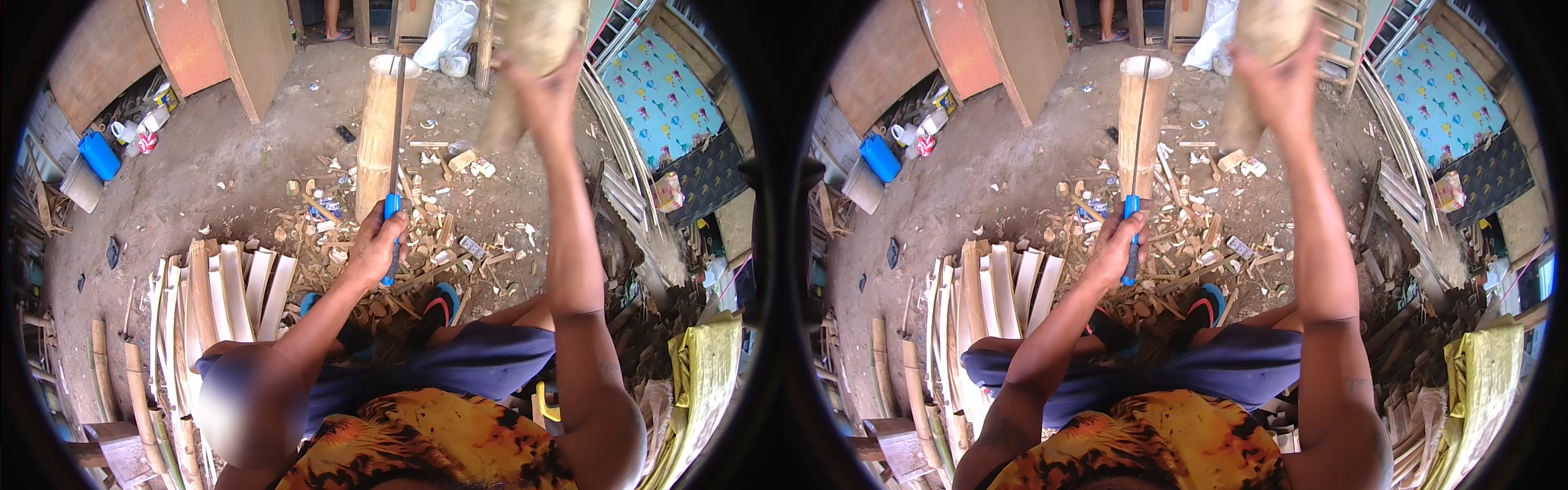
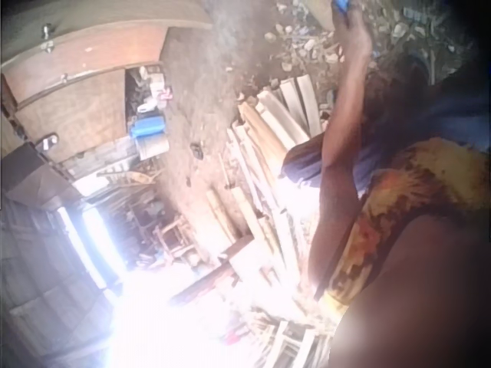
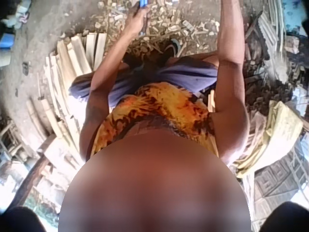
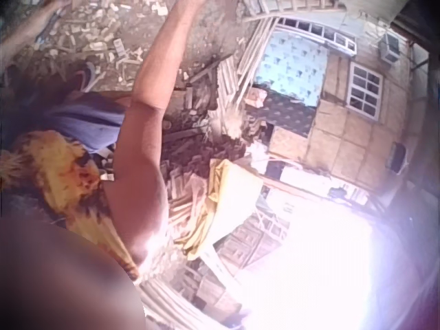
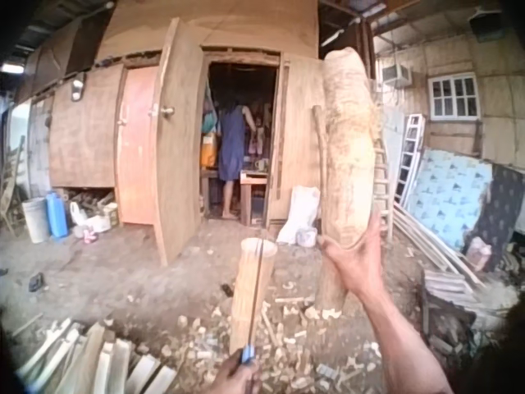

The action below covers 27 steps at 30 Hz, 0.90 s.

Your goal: The person sits cross-legged and uses a knife and a wooden mallet to split bamboo sections into flat planks. They repeatedly position the knife along the bamboo, strike it with the mallet, and separate the resulting pieces, stacking them nearby.

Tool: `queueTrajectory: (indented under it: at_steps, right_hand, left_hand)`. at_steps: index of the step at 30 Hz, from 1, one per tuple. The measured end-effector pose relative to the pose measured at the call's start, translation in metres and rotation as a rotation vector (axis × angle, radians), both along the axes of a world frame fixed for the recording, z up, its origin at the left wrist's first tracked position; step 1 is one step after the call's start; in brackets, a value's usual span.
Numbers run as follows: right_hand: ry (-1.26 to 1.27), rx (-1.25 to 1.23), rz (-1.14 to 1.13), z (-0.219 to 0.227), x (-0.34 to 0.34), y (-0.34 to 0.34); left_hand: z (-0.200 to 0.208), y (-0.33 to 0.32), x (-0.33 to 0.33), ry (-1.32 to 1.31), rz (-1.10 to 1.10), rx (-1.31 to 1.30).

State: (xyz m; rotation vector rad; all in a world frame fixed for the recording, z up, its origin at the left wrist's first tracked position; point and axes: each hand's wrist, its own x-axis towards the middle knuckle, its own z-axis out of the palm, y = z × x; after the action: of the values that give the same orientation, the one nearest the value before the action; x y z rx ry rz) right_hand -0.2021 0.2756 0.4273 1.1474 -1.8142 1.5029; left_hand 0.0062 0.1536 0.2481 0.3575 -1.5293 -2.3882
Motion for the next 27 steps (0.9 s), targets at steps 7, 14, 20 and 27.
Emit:
queueTrajectory:
  at_steps: [7, 14, 20, 27]
  right_hand:
    - [-0.014, 0.847, -0.147, -0.089, -0.025, 0.002]
    - [-0.183, 0.04, 0.031, 0.057, 0.019, -0.001]
    - [-0.097, 1.202, -0.174, -0.114, 0.038, -0.053]
    - [-0.366, 0.568, 0.105, -0.069, 0.013, -0.039]
  left_hand:
    - [0.006, 0.0, 0.015, -0.167, 0.012, -0.016]
    - [-0.054, -0.07, 0.023, -0.368, 0.087, -0.679]
    - [-0.083, -0.1, 0.023, -0.424, 0.027, -0.912]
    - [-0.109, -0.115, 0.029, -0.509, 0.127, -1.003]
